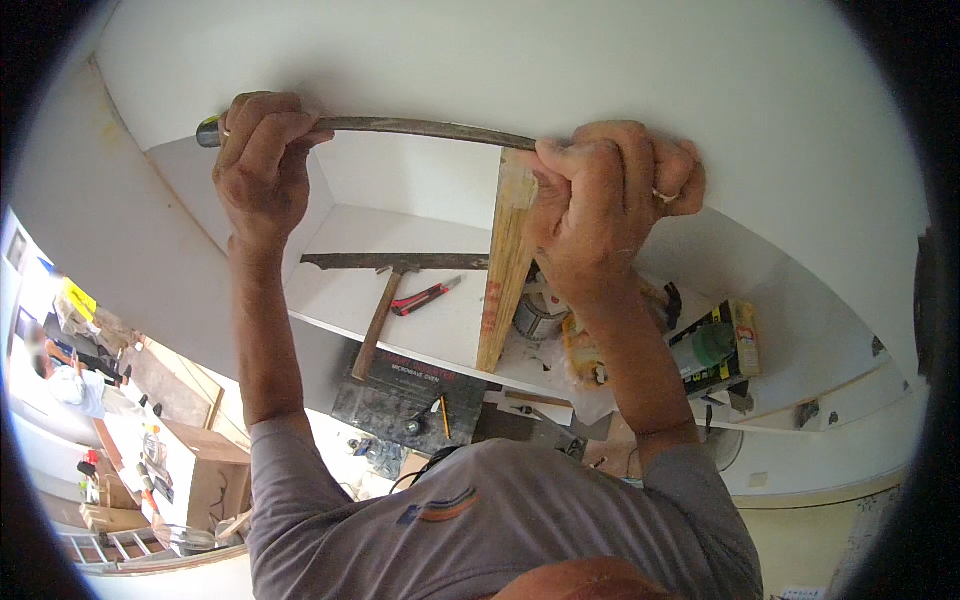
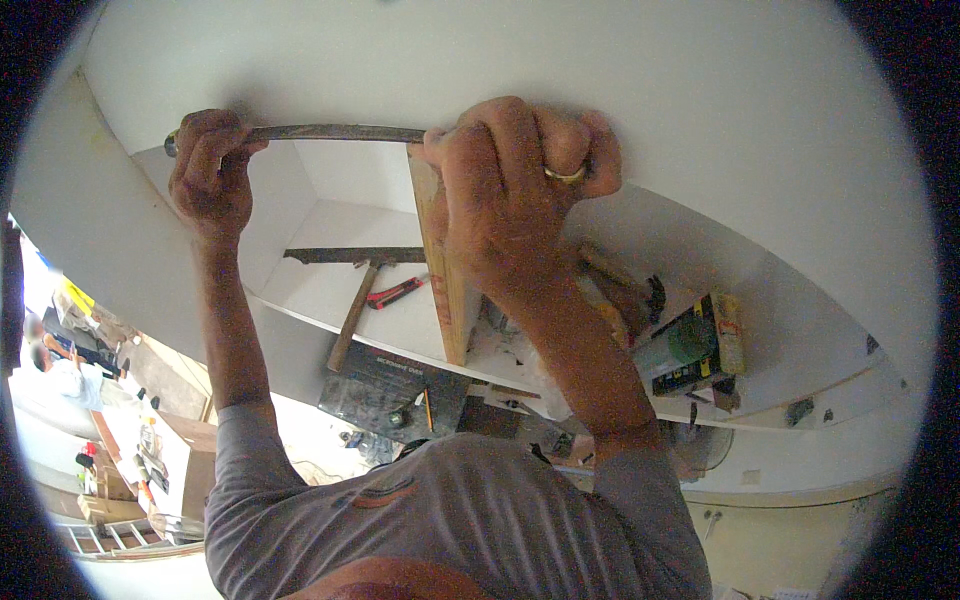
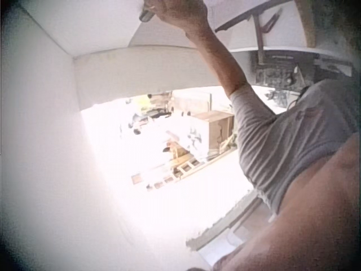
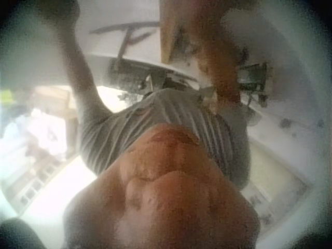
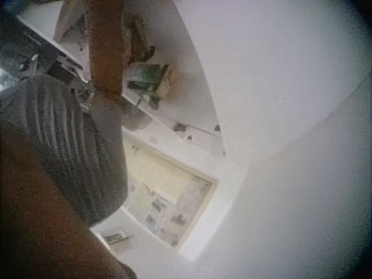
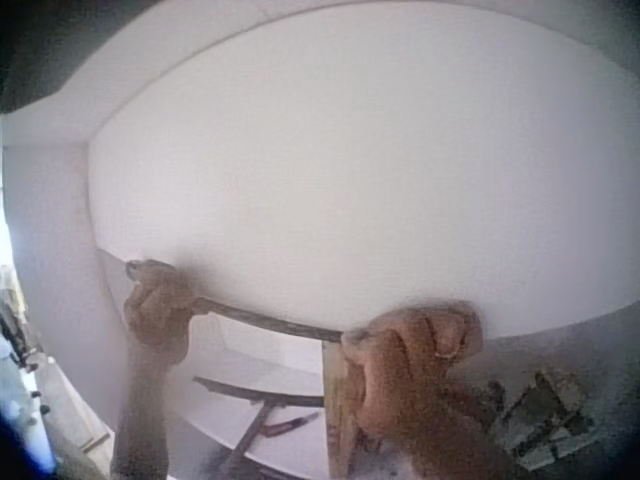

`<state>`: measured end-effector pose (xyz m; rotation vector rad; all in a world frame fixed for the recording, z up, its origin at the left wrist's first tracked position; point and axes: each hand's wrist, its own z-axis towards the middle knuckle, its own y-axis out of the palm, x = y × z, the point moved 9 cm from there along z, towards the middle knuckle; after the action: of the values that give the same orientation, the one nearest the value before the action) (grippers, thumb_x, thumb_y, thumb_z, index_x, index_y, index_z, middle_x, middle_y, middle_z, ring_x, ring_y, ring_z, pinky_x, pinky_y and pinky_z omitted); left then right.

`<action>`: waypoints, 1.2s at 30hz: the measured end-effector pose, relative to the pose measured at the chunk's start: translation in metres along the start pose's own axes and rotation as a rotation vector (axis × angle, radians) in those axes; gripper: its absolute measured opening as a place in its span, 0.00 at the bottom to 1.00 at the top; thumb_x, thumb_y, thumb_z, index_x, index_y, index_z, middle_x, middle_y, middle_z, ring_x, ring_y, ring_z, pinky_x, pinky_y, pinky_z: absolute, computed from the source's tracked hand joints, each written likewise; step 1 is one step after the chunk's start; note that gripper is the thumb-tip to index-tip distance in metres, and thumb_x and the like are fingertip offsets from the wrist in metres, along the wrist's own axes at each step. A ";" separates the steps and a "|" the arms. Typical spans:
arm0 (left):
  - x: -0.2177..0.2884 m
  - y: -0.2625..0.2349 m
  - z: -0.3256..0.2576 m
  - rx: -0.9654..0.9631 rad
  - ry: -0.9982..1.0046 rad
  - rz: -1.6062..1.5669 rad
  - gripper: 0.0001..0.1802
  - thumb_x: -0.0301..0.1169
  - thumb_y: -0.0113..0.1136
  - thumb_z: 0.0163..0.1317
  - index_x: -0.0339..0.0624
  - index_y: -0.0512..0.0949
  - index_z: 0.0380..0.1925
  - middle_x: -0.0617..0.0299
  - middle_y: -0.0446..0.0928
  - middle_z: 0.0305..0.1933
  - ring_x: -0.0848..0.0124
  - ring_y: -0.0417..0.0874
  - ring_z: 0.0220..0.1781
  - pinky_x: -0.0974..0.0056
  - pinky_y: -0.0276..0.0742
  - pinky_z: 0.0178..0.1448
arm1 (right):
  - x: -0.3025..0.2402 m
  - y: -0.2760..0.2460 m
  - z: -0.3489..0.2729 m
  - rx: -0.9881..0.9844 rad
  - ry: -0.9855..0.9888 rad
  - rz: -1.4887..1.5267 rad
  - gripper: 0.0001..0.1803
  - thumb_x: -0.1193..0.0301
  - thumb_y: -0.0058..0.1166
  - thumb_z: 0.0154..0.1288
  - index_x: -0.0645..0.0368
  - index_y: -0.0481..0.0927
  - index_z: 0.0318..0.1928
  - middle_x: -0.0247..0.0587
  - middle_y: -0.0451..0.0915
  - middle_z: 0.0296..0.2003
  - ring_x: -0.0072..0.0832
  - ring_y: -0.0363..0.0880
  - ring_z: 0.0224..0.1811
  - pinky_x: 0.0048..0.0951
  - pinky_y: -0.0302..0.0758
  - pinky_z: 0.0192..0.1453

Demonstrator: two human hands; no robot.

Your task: The person installs a wooden shelf into a wall cavity using a hammer, utility knife, and sanding block. They secure the shelf, trim excess material, and smooth the edges.

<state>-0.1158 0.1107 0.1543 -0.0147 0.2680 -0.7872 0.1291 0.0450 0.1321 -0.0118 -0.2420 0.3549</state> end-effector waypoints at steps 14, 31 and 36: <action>0.031 0.008 0.012 -0.028 0.057 0.046 0.13 0.18 0.73 0.44 0.42 0.82 0.32 0.59 0.82 0.35 0.60 0.84 0.43 0.58 0.77 0.46 | 0.025 -0.009 -0.016 0.049 0.061 0.153 0.14 0.68 0.60 0.42 0.48 0.80 0.35 0.33 0.75 0.34 0.39 0.71 0.37 0.47 0.60 0.51; 0.006 -0.002 0.012 -0.035 -0.031 -0.012 0.11 0.21 0.73 0.46 0.43 0.80 0.28 0.63 0.80 0.34 0.63 0.82 0.40 0.58 0.71 0.46 | 0.000 0.002 0.004 -0.017 0.062 0.117 0.16 0.69 0.61 0.41 0.45 0.82 0.37 0.35 0.76 0.35 0.40 0.72 0.45 0.50 0.58 0.56; 0.031 0.005 0.022 -0.102 0.013 0.095 0.11 0.21 0.73 0.47 0.41 0.81 0.31 0.58 0.82 0.37 0.59 0.83 0.43 0.56 0.75 0.49 | 0.019 -0.010 -0.012 -0.028 0.069 0.069 0.16 0.69 0.65 0.45 0.45 0.82 0.39 0.36 0.78 0.38 0.40 0.74 0.49 0.50 0.58 0.59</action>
<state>-0.0860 0.0911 0.1680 -0.0925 0.3185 -0.6788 0.1523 0.0420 0.1256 -0.0601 -0.1783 0.4194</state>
